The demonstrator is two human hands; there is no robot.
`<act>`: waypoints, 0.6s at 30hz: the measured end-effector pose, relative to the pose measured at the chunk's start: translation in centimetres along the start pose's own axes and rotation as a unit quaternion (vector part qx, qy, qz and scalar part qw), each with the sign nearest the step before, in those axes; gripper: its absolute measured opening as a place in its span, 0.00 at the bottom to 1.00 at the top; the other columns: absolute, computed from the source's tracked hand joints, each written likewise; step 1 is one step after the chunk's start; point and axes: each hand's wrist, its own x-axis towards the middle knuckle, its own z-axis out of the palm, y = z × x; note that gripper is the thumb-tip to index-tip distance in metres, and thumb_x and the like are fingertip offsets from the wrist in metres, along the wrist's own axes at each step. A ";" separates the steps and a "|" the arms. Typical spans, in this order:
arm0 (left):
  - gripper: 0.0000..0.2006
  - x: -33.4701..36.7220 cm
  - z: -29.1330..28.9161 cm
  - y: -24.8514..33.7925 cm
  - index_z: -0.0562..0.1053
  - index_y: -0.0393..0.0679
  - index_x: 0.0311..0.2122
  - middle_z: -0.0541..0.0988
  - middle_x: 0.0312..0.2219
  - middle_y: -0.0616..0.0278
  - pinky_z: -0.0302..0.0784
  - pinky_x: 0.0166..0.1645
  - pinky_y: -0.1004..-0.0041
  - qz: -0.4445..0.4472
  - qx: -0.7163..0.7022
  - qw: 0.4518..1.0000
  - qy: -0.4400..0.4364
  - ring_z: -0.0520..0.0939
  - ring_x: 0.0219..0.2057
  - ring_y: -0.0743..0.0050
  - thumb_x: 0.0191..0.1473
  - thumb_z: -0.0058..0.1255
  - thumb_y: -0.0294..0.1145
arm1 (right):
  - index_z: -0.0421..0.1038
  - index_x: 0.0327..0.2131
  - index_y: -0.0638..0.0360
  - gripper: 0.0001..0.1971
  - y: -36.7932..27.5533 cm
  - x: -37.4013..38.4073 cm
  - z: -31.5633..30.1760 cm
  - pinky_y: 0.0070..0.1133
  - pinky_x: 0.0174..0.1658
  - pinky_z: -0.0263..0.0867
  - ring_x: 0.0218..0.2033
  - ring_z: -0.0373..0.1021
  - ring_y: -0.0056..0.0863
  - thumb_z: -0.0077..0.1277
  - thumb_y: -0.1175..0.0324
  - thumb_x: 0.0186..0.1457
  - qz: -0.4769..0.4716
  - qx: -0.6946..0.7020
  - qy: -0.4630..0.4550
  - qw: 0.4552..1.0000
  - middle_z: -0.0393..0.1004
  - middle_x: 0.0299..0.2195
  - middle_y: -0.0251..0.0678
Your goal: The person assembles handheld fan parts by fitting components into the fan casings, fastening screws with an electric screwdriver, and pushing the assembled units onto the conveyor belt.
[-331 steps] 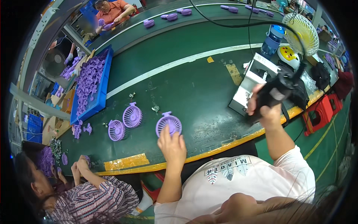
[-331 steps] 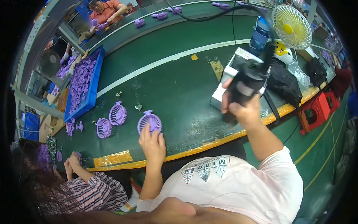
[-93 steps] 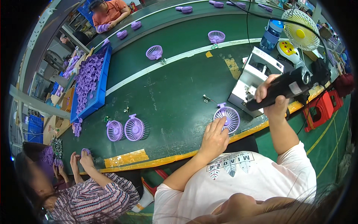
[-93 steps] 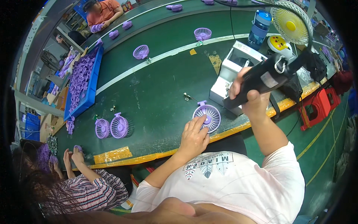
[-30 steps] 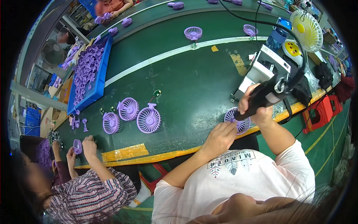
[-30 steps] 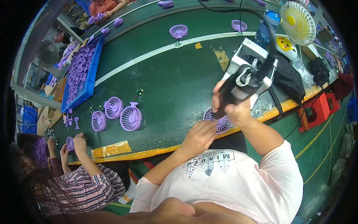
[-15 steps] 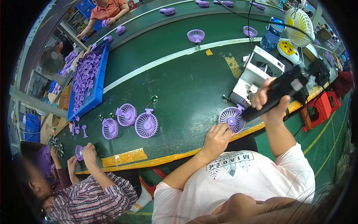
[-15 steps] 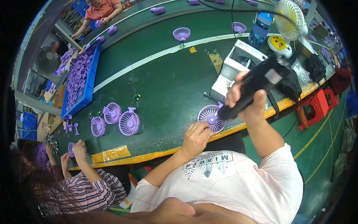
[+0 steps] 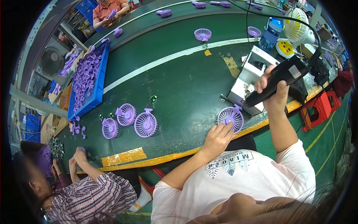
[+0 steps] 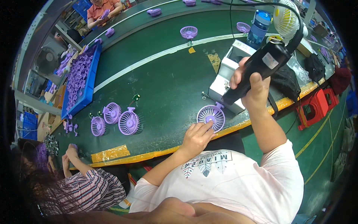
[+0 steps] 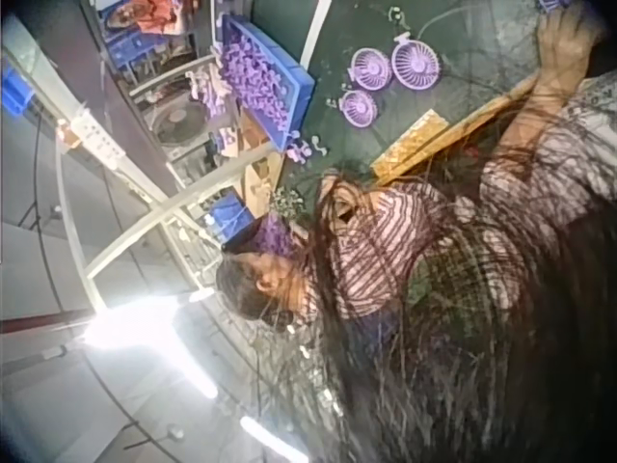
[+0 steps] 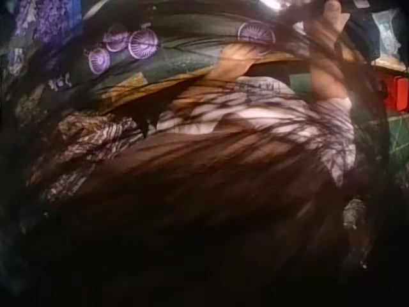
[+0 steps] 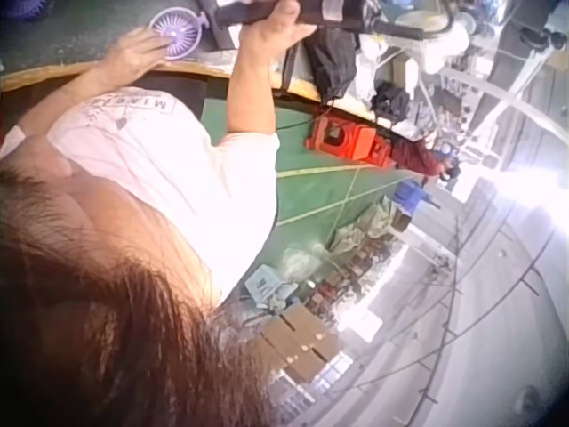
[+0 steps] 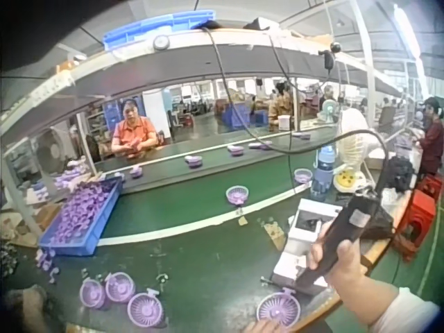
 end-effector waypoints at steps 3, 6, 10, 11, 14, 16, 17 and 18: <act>0.08 -0.1 0.2 -0.2 0.74 0.37 0.26 0.75 0.37 0.56 0.67 0.34 0.71 0.001 -0.005 1.000 0.002 0.74 0.32 0.66 0.37 0.56 0.28 | 0.59 0.40 0.66 0.33 1.8 -1.5 1.1 0.19 0.24 0.62 0.19 0.65 0.24 0.55 0.45 0.43 0.026 0.066 -0.038 0.997 0.65 0.19 0.34; 0.09 -0.2 0.1 -0.2 0.73 0.37 0.26 0.75 0.37 0.56 0.68 0.34 0.71 -0.003 -0.009 1.000 0.005 0.74 0.32 0.66 0.37 0.57 0.28 | 0.57 0.39 0.62 0.34 2.4 -2.7 2.4 0.20 0.26 0.62 0.19 0.64 0.23 0.57 0.42 0.39 0.086 0.023 -0.082 0.993 0.64 0.19 0.33; 0.09 -0.2 0.3 -0.2 0.73 0.37 0.25 0.75 0.37 0.56 0.68 0.33 0.70 -0.007 -0.017 1.000 0.025 0.74 0.31 0.66 0.35 0.57 0.28 | 0.60 0.39 0.65 0.34 3.4 -3.5 3.1 0.18 0.26 0.63 0.22 0.66 0.23 0.63 0.50 0.35 0.126 0.056 -0.126 0.982 0.66 0.20 0.35; 0.09 -0.1 0.2 -0.2 0.73 0.37 0.25 0.75 0.37 0.57 0.68 0.33 0.70 -0.007 -0.022 0.999 0.028 0.74 0.30 0.66 0.35 0.57 0.28 | 0.61 0.40 0.67 0.34 3.5 -3.6 3.2 0.16 0.27 0.62 0.23 0.66 0.22 0.65 0.55 0.35 0.131 0.080 -0.131 0.979 0.68 0.21 0.35; 0.09 0.0 0.0 -0.1 0.73 0.38 0.25 0.76 0.37 0.57 0.68 0.33 0.70 -0.010 -0.026 0.999 0.028 0.74 0.30 0.66 0.34 0.57 0.27 | 0.61 0.39 0.67 0.33 3.8 -3.6 3.3 0.16 0.27 0.61 0.23 0.66 0.22 0.66 0.57 0.34 0.152 0.077 -0.132 0.976 0.67 0.21 0.36; 0.09 0.0 -0.1 -0.1 0.72 0.38 0.25 0.76 0.36 0.57 0.68 0.33 0.70 -0.011 -0.026 0.999 0.025 0.74 0.30 0.66 0.34 0.57 0.27 | 0.63 0.37 0.67 0.31 4.1 -3.6 3.5 0.16 0.26 0.60 0.22 0.64 0.21 0.66 0.59 0.33 0.166 0.064 -0.134 0.975 0.67 0.21 0.36; 0.09 0.0 -0.1 -0.1 0.72 0.38 0.25 0.76 0.36 0.58 0.68 0.33 0.70 -0.010 -0.025 0.999 0.026 0.74 0.30 0.67 0.33 0.57 0.27 | 0.63 0.36 0.66 0.30 4.5 -3.7 3.5 0.16 0.25 0.60 0.22 0.64 0.21 0.66 0.59 0.33 0.165 0.060 -0.137 0.975 0.67 0.21 0.35; 0.09 0.0 -0.1 -0.1 0.72 0.38 0.25 0.76 0.36 0.58 0.68 0.32 0.70 -0.009 -0.024 0.999 0.027 0.74 0.29 0.67 0.33 0.57 0.27 | 0.63 0.35 0.66 0.29 4.8 -3.6 3.6 0.16 0.25 0.60 0.22 0.64 0.20 0.66 0.59 0.33 0.163 0.055 -0.140 0.975 0.67 0.20 0.35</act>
